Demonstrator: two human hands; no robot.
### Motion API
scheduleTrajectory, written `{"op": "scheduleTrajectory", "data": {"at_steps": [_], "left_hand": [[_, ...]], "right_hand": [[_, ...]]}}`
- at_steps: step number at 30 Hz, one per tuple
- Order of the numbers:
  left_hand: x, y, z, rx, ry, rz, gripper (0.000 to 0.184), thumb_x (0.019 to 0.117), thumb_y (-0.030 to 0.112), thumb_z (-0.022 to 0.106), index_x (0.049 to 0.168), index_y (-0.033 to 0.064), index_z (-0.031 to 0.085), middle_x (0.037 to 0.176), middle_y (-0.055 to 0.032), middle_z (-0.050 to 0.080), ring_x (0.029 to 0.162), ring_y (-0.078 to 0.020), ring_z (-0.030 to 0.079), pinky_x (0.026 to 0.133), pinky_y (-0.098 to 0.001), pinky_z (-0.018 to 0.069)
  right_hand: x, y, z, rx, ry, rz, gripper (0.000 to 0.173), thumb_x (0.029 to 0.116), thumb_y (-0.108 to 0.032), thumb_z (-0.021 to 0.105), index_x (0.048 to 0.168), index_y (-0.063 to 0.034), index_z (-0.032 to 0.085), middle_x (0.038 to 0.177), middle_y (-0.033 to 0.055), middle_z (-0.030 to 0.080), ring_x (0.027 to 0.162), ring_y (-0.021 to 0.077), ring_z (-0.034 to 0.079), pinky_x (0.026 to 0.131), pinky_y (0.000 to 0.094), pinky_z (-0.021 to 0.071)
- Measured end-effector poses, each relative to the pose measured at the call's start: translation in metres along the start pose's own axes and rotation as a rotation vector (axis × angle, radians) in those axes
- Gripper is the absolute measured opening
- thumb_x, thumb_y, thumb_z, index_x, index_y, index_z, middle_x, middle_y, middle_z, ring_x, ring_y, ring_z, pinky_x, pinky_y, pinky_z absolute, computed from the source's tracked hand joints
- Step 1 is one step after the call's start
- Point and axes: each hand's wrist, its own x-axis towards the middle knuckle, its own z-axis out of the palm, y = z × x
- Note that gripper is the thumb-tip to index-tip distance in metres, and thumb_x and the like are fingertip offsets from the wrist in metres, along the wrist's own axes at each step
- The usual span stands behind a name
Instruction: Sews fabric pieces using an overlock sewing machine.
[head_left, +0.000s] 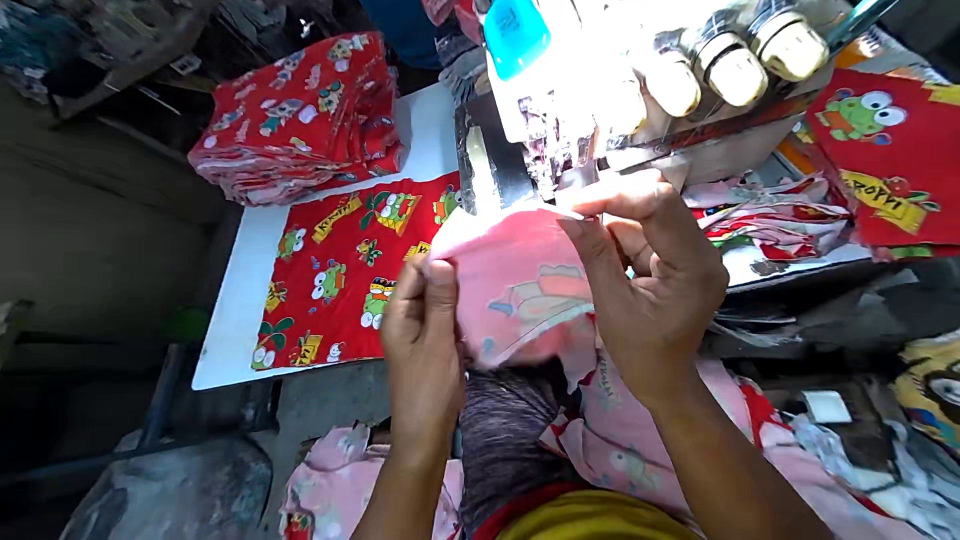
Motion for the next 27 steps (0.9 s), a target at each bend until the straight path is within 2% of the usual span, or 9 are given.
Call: {"op": "scheduleTrajectory", "data": {"at_steps": [2, 4, 7, 10, 14, 18, 21, 24, 27], "left_hand": [[0.003, 0.012, -0.012, 0.276, -0.001, 0.303, 0.012, 0.1092, 0.028, 0.049, 0.113, 0.0230, 0.060, 0.096, 0.0189, 0.064, 0.080, 0.0084, 0.062, 0.069, -0.0116, 0.0541], [0.019, 0.023, -0.020, 0.518, -0.062, 0.444, 0.014, 0.1092, 0.029, 0.050, 0.114, 0.0174, 0.057, 0.088, 0.0154, 0.059, 0.071, 0.0119, 0.056, 0.061, -0.0079, 0.0488], [0.059, 0.009, -0.020, 0.660, -0.151, 0.397, 0.022, 0.1091, 0.023, 0.050, 0.117, 0.0036, 0.058, 0.089, 0.0005, 0.061, 0.071, 0.0042, 0.056, 0.066, -0.0132, 0.0470], [0.098, -0.021, -0.014, 0.447, -0.251, 0.221, 0.013, 0.1041, 0.013, 0.054, 0.113, 0.0042, 0.057, 0.090, 0.0064, 0.061, 0.080, 0.0049, 0.059, 0.075, -0.0145, 0.0506], [0.102, -0.022, -0.003, 0.241, -0.328, 0.057, 0.020, 0.0946, 0.005, 0.066, 0.113, 0.0100, 0.060, 0.087, 0.0102, 0.065, 0.079, 0.0021, 0.065, 0.074, -0.0165, 0.0558], [0.107, -0.030, -0.011, 0.226, -0.210, 0.115, 0.033, 0.0926, -0.001, 0.066, 0.123, 0.0069, 0.057, 0.102, 0.0048, 0.064, 0.087, -0.0022, 0.064, 0.079, -0.0191, 0.0553], [0.107, -0.038, -0.010, 0.340, -0.202, 0.211, 0.036, 0.0926, 0.001, 0.066, 0.127, 0.0031, 0.056, 0.107, 0.0014, 0.064, 0.089, -0.0005, 0.063, 0.077, -0.0160, 0.0533], [0.106, -0.039, -0.004, 0.462, -0.189, 0.328, 0.034, 0.0966, 0.004, 0.061, 0.130, -0.0005, 0.058, 0.114, -0.0058, 0.067, 0.103, -0.0053, 0.065, 0.088, -0.0201, 0.0539], [0.104, -0.029, 0.010, 0.354, -0.249, 0.410, 0.024, 0.1047, 0.003, 0.051, 0.126, -0.0035, 0.059, 0.111, -0.0046, 0.071, 0.103, -0.0072, 0.069, 0.093, -0.0253, 0.0575]], "right_hand": [[-0.001, -0.010, -0.006, 0.034, -0.010, 0.075, 0.010, 0.0983, -0.007, 0.067, 0.105, -0.0002, 0.069, 0.100, 0.0022, 0.066, 0.072, -0.0044, 0.058, 0.062, 0.0085, 0.0504], [0.001, -0.012, -0.012, 0.003, -0.027, 0.129, 0.010, 0.0988, -0.010, 0.067, 0.106, -0.0033, 0.068, 0.100, -0.0006, 0.067, 0.066, -0.0068, 0.055, 0.056, 0.0071, 0.0474], [0.006, 0.009, -0.005, -0.050, -0.070, 0.195, 0.012, 0.0984, -0.011, 0.067, 0.108, -0.0048, 0.068, 0.091, 0.0010, 0.064, 0.062, -0.0009, 0.051, 0.053, 0.0121, 0.0429], [0.011, 0.036, 0.009, 0.000, -0.086, 0.212, 0.010, 0.0965, -0.007, 0.068, 0.105, -0.0029, 0.070, 0.095, 0.0063, 0.070, 0.081, 0.0043, 0.067, 0.072, 0.0168, 0.0554], [0.008, 0.044, 0.010, 0.091, -0.121, 0.255, 0.015, 0.0962, -0.007, 0.069, 0.111, -0.0043, 0.066, 0.092, 0.0042, 0.070, 0.076, 0.0029, 0.067, 0.065, 0.0156, 0.0554], [0.002, 0.047, 0.007, 0.106, -0.137, 0.243, 0.028, 0.0933, 0.000, 0.070, 0.120, -0.0039, 0.061, 0.095, 0.0064, 0.068, 0.072, 0.0057, 0.066, 0.060, 0.0167, 0.0554], [0.010, 0.049, 0.014, 0.114, -0.114, 0.244, 0.027, 0.0938, 0.002, 0.069, 0.120, -0.0016, 0.064, 0.102, 0.0083, 0.071, 0.082, 0.0052, 0.069, 0.070, 0.0170, 0.0573], [0.010, 0.047, 0.016, 0.141, -0.109, 0.214, 0.024, 0.0952, -0.002, 0.069, 0.118, -0.0012, 0.063, 0.100, 0.0073, 0.071, 0.085, 0.0041, 0.069, 0.070, 0.0157, 0.0569], [0.004, 0.043, 0.013, 0.129, -0.130, 0.158, 0.023, 0.0955, -0.002, 0.068, 0.117, -0.0013, 0.063, 0.099, 0.0073, 0.070, 0.085, 0.0049, 0.069, 0.072, 0.0158, 0.0562]]}}
